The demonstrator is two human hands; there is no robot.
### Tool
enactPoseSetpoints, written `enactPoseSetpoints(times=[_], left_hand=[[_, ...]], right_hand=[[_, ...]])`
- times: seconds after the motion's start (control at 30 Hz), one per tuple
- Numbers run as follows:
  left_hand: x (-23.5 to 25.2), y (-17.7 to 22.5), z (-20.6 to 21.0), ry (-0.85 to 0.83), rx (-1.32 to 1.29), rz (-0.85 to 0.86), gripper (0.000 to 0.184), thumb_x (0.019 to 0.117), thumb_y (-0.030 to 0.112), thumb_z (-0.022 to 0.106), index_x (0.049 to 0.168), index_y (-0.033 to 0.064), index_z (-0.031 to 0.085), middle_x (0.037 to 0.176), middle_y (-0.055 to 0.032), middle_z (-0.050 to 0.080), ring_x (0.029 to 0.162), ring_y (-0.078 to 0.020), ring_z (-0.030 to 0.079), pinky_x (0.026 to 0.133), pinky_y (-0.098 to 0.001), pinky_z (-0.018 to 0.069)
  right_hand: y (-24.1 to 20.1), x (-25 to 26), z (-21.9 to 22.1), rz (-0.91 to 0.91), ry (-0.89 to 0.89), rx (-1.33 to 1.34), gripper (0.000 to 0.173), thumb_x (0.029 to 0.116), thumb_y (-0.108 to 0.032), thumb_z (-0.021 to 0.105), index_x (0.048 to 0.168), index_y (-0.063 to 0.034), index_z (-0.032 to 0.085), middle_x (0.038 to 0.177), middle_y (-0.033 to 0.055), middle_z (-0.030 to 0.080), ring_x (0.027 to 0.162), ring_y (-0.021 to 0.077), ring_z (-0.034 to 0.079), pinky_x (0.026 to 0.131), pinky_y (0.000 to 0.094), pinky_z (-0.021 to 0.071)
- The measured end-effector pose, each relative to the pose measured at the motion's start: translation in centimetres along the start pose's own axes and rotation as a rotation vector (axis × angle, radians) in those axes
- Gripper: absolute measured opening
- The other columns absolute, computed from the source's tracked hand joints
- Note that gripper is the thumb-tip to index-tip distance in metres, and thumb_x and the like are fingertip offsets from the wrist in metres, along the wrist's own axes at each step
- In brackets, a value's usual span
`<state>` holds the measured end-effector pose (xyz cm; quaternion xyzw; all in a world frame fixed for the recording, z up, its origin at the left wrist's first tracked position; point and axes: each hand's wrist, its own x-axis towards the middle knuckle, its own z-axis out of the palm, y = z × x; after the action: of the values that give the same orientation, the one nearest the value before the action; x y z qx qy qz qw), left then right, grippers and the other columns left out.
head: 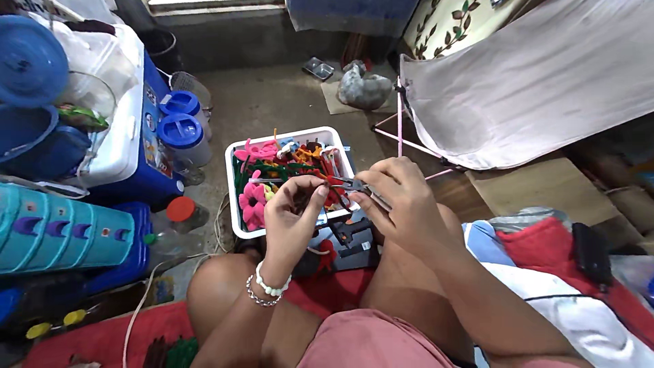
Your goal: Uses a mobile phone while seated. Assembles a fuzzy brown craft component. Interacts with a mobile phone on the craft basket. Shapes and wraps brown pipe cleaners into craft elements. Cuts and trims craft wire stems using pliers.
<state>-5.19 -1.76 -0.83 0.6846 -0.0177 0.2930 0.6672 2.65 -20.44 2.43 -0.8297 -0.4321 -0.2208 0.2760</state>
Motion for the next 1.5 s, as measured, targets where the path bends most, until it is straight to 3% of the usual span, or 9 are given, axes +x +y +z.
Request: enactPoseSetpoints(times=[0.17, 0.33, 0.53, 0.7, 0.93, 1.07, 1.17, 1.33, 1.5], left_hand=[[0.0, -0.1, -0.3, -0.017, -0.016, 0.098, 0.012, 0.0969, 0.006, 0.067, 0.108, 0.0038, 0.069, 0.096, 0.0017, 0.07, 0.079, -0.0021, 0.064, 0.07, -0.0181, 0.0549], [-0.1, 0.0, -0.3, -0.015, -0.013, 0.194, 0.011, 0.0972, 0.008, 0.068, 0.107, 0.0041, 0.07, 0.097, 0.0013, 0.071, 0.078, -0.0009, 0.063, 0.067, -0.0163, 0.0539], [-0.5, 0.2, -0.3, 0.053, 0.07, 0.325, 0.01, 0.0956, 0.008, 0.071, 0.105, 0.007, 0.072, 0.102, -0.0002, 0.072, 0.082, -0.0026, 0.065, 0.068, -0.0161, 0.0544], [-1.2, 0.5, 0.2, 0.16, 0.09, 0.393, 0.004, 0.0944, 0.007, 0.072, 0.098, 0.0069, 0.071, 0.101, -0.0012, 0.072, 0.085, -0.0048, 0.067, 0.07, -0.0169, 0.0557], [-1.7, 1.0, 1.5, 0.147, -0.18, 0.271, 0.008, 0.0953, 0.005, 0.071, 0.1, 0.0112, 0.071, 0.105, 0.0011, 0.072, 0.087, -0.0042, 0.068, 0.071, -0.0172, 0.0578], [-1.9, 1.0, 1.7, 0.045, -0.283, 0.223, 0.012, 0.096, 0.006, 0.07, 0.107, 0.0104, 0.073, 0.107, 0.0012, 0.072, 0.09, -0.005, 0.068, 0.076, -0.0193, 0.0585], [-1.8, 0.9, 1.9, -0.001, -0.311, 0.186, 0.013, 0.0959, 0.005, 0.07, 0.108, 0.0079, 0.072, 0.106, 0.0019, 0.071, 0.091, -0.0041, 0.068, 0.078, -0.0193, 0.0593], [-1.8, 0.5, 1.9, -0.018, -0.234, 0.162, 0.011, 0.0956, 0.006, 0.07, 0.106, 0.0045, 0.072, 0.104, 0.0, 0.071, 0.085, -0.0021, 0.065, 0.07, -0.0164, 0.0548], [-1.7, 0.3, 1.6, -0.087, -0.147, 0.188, 0.021, 0.0998, 0.02, 0.067, 0.113, 0.0035, 0.072, 0.105, 0.002, 0.071, 0.087, 0.0014, 0.063, 0.07, -0.014, 0.052]], right_hand=[[0.4, 0.3, -0.5, -0.046, 0.009, 0.061, 0.035, 0.1046, -0.037, 0.058, 0.108, -0.0068, 0.075, 0.101, 0.0113, 0.067, 0.1, 0.0239, 0.063, 0.087, 0.039, 0.0506], [0.0, -0.2, -1.1, 0.045, -0.063, 0.228, 0.042, 0.1083, -0.038, 0.05, 0.103, -0.0032, 0.073, 0.085, 0.0044, 0.065, 0.071, 0.0053, 0.057, 0.063, 0.0198, 0.0478], [-1.2, -1.0, -2.4, 0.137, -0.219, 0.561, 0.044, 0.1104, -0.038, 0.044, 0.103, -0.0032, 0.069, 0.087, -0.001, 0.066, 0.078, -0.0039, 0.058, 0.07, 0.0127, 0.0494], [-3.6, -2.8, -0.9, 0.272, -0.303, 0.913, 0.047, 0.1121, -0.039, 0.036, 0.109, -0.0012, 0.064, 0.098, 0.0014, 0.064, 0.091, 0.0025, 0.061, 0.081, 0.0209, 0.0531], [-4.8, -3.0, 0.9, 0.351, -0.087, 1.013, 0.046, 0.1102, -0.044, 0.041, 0.112, -0.0028, 0.063, 0.099, -0.0017, 0.064, 0.091, 0.0025, 0.062, 0.082, 0.0222, 0.0545], [-4.9, -1.3, 0.7, 0.694, -0.064, 1.428, 0.028, 0.1058, -0.027, 0.056, 0.119, -0.0038, 0.064, 0.101, -0.0014, 0.068, 0.09, 0.005, 0.065, 0.084, 0.023, 0.0558], [-4.5, -0.4, 0.5, 0.873, -0.039, 1.674, 0.02, 0.1033, -0.016, 0.057, 0.117, -0.0026, 0.064, 0.099, 0.0048, 0.071, 0.088, 0.0097, 0.069, 0.086, 0.0276, 0.0592], [-4.4, 0.0, 0.6, 0.777, 0.081, 1.533, 0.012, 0.0984, -0.008, 0.064, 0.109, -0.0046, 0.068, 0.098, 0.0038, 0.071, 0.089, 0.0094, 0.069, 0.087, 0.0264, 0.0586], [-4.0, -0.1, 0.7, 0.569, 0.144, 1.252, 0.009, 0.0993, -0.011, 0.065, 0.108, -0.009, 0.068, 0.101, -0.0006, 0.07, 0.095, 0.0074, 0.067, 0.091, 0.0273, 0.0576]])
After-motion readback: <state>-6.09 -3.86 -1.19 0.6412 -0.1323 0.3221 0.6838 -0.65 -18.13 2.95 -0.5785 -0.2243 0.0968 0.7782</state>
